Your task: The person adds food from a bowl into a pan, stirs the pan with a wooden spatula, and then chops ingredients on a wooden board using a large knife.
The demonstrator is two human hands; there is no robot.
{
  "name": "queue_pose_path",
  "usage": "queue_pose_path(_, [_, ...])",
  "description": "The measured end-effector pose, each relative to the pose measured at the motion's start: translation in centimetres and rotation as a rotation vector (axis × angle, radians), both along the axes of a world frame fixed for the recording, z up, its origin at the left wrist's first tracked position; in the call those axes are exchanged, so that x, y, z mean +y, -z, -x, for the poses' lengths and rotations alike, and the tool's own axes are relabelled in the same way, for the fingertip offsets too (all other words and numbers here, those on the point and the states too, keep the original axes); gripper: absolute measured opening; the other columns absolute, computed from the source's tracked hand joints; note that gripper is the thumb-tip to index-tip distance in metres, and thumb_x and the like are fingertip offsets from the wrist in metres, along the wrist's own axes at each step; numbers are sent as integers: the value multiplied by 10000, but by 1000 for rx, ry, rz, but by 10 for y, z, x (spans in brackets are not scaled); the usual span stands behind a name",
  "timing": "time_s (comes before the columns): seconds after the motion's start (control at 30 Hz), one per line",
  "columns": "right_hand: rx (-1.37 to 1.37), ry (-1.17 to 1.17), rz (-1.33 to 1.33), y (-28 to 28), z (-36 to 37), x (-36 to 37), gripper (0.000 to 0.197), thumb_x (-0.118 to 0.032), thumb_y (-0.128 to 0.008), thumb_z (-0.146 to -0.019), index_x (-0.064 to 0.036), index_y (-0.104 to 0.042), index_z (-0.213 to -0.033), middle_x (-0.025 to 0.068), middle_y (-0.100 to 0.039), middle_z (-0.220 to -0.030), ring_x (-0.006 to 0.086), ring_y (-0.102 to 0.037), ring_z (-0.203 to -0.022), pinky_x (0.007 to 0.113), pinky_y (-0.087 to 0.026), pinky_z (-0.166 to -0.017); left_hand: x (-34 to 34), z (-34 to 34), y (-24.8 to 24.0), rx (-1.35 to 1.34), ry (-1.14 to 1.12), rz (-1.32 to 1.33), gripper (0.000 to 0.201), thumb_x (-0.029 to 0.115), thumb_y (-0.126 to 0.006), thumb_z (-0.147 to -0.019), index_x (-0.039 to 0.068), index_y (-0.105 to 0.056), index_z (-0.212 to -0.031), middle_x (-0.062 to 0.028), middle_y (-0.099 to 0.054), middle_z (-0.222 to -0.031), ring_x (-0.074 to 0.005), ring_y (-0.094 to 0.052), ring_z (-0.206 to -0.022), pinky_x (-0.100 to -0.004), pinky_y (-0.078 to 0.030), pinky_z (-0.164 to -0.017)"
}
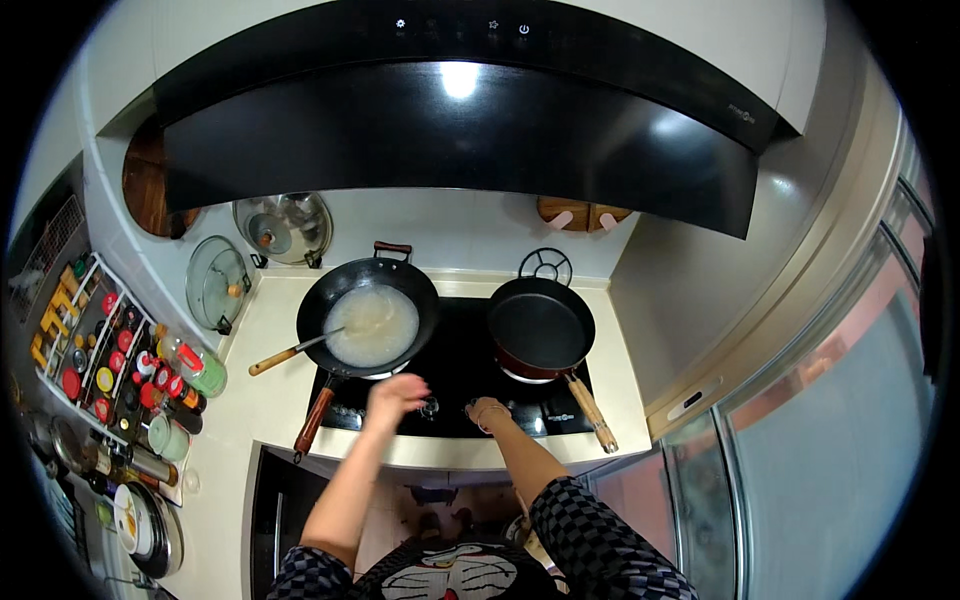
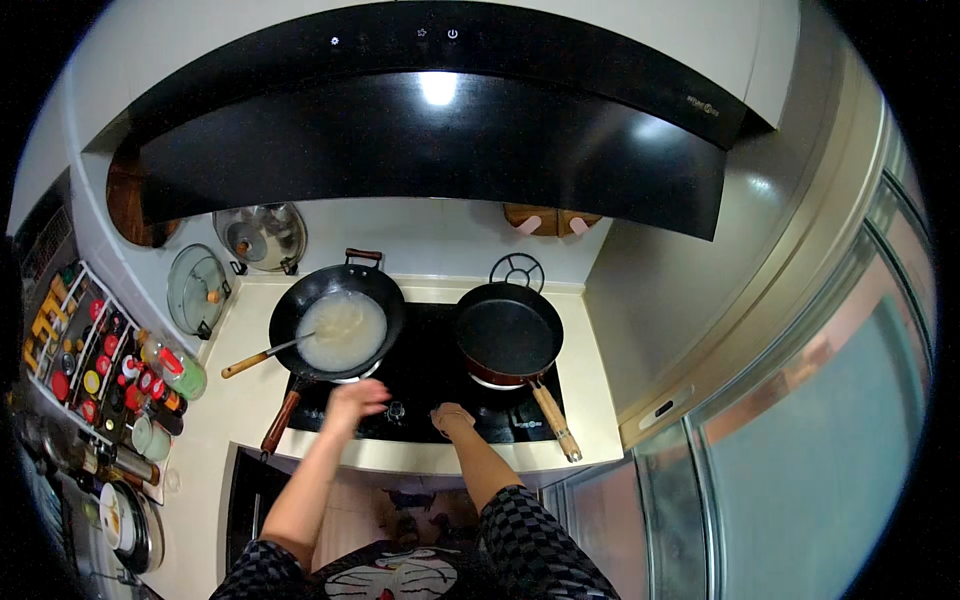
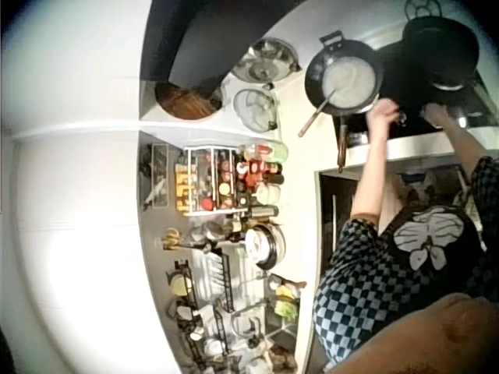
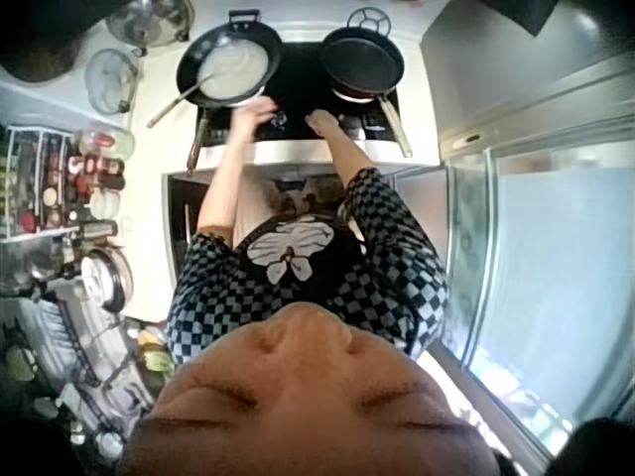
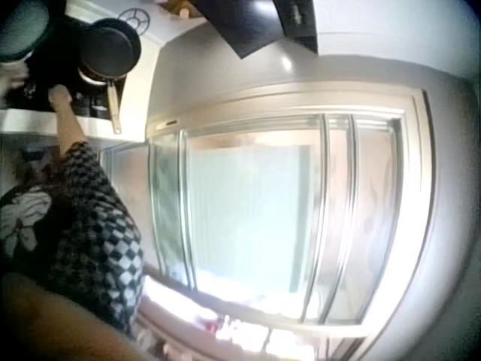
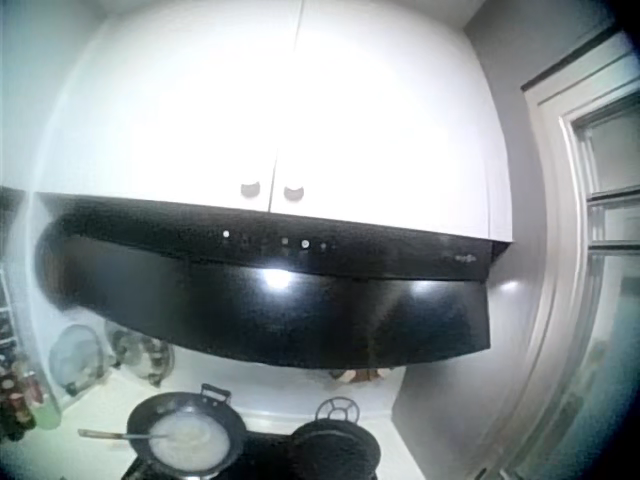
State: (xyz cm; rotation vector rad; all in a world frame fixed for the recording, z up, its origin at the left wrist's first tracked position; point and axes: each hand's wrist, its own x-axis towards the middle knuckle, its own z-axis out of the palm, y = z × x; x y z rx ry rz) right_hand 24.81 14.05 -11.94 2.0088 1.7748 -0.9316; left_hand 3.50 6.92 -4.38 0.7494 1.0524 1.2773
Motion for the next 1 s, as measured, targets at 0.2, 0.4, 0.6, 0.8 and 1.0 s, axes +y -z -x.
queue_pose_path(0.2, [-127, -120, 261, -1, 11, 31, 245, -217, -536, -841, -140, -692, -1013, 27, -661, -981, 203, -643, -850, 403, -486, -636, 24, -78, 127, 883, 345, -345, 592, -103, -483, -674, 9, -544, -1252, -208, -551, -1254, -320, -512, -1195, -317, -396, -1018])
queue_pose_path(0.4, [-245, -285, 157, -26, 20, 6, 348, -167, -589, -799, -44, -614, -1124, 87, -658, -1116, 273, -660, -955, 452, -508, -734, 30, -82, 120, 992, 391, -407, 598, -118, -508, -693, 37, -534, -1269, -162, -536, -1292, -307, -500, -1204, -348, -397, -1030])
queue_pose_path(0.6, [-408, -452, 124, -2, 18, 17, 646, -201, -703, -758, -82, -385, -1308, 75, -653, -1115, 265, -672, -896, 412, -517, -608, 46, -80, 117, 1281, 506, -457, 550, -106, -503, -730, 78, -564, -1245, -131, -580, -1231, -298, -510, -1177, -367, -424, -1002])
queue_pose_path(0.8, [-409, -570, 68, -3, 20, 12, 570, -203, -710, -768, -94, -444, -1260, 70, -638, -1125, 284, -664, -881, 432, -490, -584, 47, -78, 113, 1416, 588, -431, 452, -57, -537, -756, 76, -579, -1186, -86, -603, -1156, -291, -543, -1084, -379, -475, -920])
queue_pose_path(1.0, [-460, -504, 68, 11, 16, 22, 572, -207, -715, -767, -101, -448, -1262, 52, -623, -1154, 273, -654, -912, 435, -485, -579, 48, -80, 123, 1383, 505, -559, 496, -44, -564, -743, 86, -551, -1222, -84, -599, -1154, -303, -552, -1066, -390, -489, -894])
